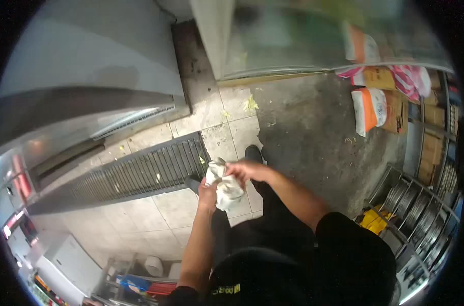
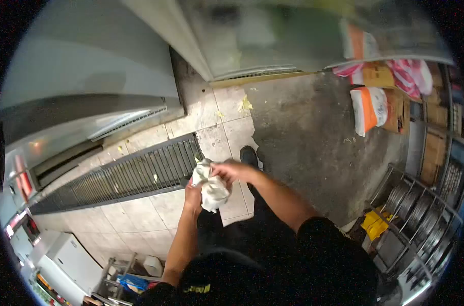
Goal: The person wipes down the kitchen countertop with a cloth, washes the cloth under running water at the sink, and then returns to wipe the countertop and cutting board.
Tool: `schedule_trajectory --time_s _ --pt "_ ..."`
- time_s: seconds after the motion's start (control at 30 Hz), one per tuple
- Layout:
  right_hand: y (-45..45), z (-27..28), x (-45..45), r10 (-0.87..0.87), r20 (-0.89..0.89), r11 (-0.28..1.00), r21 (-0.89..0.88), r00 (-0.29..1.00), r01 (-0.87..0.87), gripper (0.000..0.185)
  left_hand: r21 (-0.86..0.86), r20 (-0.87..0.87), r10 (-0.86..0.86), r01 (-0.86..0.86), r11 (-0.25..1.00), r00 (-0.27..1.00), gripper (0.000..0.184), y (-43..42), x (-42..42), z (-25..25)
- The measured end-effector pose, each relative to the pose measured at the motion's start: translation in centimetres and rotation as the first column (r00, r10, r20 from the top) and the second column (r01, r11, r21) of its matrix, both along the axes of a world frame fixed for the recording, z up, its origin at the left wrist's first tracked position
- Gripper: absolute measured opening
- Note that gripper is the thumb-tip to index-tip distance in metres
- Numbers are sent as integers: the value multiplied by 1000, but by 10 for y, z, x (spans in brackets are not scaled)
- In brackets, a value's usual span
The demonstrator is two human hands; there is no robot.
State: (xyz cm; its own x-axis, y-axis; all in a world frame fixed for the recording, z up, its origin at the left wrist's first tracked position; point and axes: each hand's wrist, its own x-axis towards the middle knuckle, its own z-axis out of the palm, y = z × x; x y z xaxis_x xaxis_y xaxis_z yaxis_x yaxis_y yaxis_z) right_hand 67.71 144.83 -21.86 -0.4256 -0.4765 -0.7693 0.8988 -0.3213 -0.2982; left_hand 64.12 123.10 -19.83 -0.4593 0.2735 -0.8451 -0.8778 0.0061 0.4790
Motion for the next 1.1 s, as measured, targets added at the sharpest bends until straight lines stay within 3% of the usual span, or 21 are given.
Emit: schedule_trajectory --time_s 0.03,0.07,0.1,0.13,0.17,0.2,0.23,0.3,0.37,0.43,0.47,0.53,0.57,0.63,0.77,0.87,0.9,0.93,0.97,1.07,1.1 --pt "1 -77 5 -12 41 963 270 999 1 39 -61 -70 -53 48 997 996 33 -13 13 -33" --pt "16 -117 -2 78 -19 730 682 997 -44 37 -87 -14 -55 53 995 998 33 -30 26 -68" --pt "38 -230 12 176 -43 553 831 983 -63 37 -76 -9 -105 104 992 994 32 -44 36 -89" --pt "68 -303 6 425 86 188 965 901 -181 47 -111 43 -118 122 986 992 31 -45 39 -93" --pt "94 -341 -9 334 287 20 950 898 -311 60 -12 35 -100 101 995 994 32 -59 55 -115" --pt "114 -423 -4 269 254 -299 939 929 -170 78 -7 58 -217 218 976 974 32 -82 74 -146" --pt "140 -394 -40 328 159 5 985 931 -170 97 -15 76 -249 250 968 966 32 -92 85 -162" --pt "180 -476 -60 193 115 -47 993 975 -107 114 6 159 -230 232 973 960 31 -103 95 -176" --pt "187 -504 -82 -70 35 112 993 997 -27 115 54 206 -241 235 971 948 31 -113 100 -192" --pt "129 -505 -101 -184 10 -75 997 983 -25 107 54 265 -300 297 953 916 35 -116 88 -192" --pt "91 -517 -93 -167 33 -38 998 985 -40 107 83 240 -263 250 965 934 34 -116 86 -193" --pt "37 -529 -99 278 -26 -332 935 960 121 88 83 217 -255 243 967 942 37 -114 72 -189" --pt "9 -543 -94 376 -99 -470 837 921 281 61 65 208 -232 224 973 950 37 -117 68 -192" --pt "-7 -573 -79 524 -328 -391 727 786 564 41 122 236 -193 168 978 952 41 -125 63 -186" --pt "-24 -545 -58 570 -305 -279 802 763 529 22 102 198 -83 64 993 977 35 -133 71 -192" --pt "-5 -572 9 649 -34 -159 971 760 180 6 123 114 -43 29 992 993 30 -141 91 -209" --pt "-13 -549 26 724 69 -239 958 686 157 10 124 89 -11 0 992 996 30 -143 97 -212" --pt "-10 -539 46 745 43 -138 986 666 91 11 98 142 48 -63 993 989 30 -141 100 -213" --pt "-23 -485 42 779 238 -171 971 580 -168 12 80 195 99 -116 990 976 29 -140 104 -213" --pt "-10 -399 97 684 -18 -51 996 729 71 14 -24 239 194 -194 981 951 38 -139 141 -217" --pt "0 -353 105 610 29 -34 999 792 -11 15 -34 195 202 -199 979 960 39 -141 158 -217"
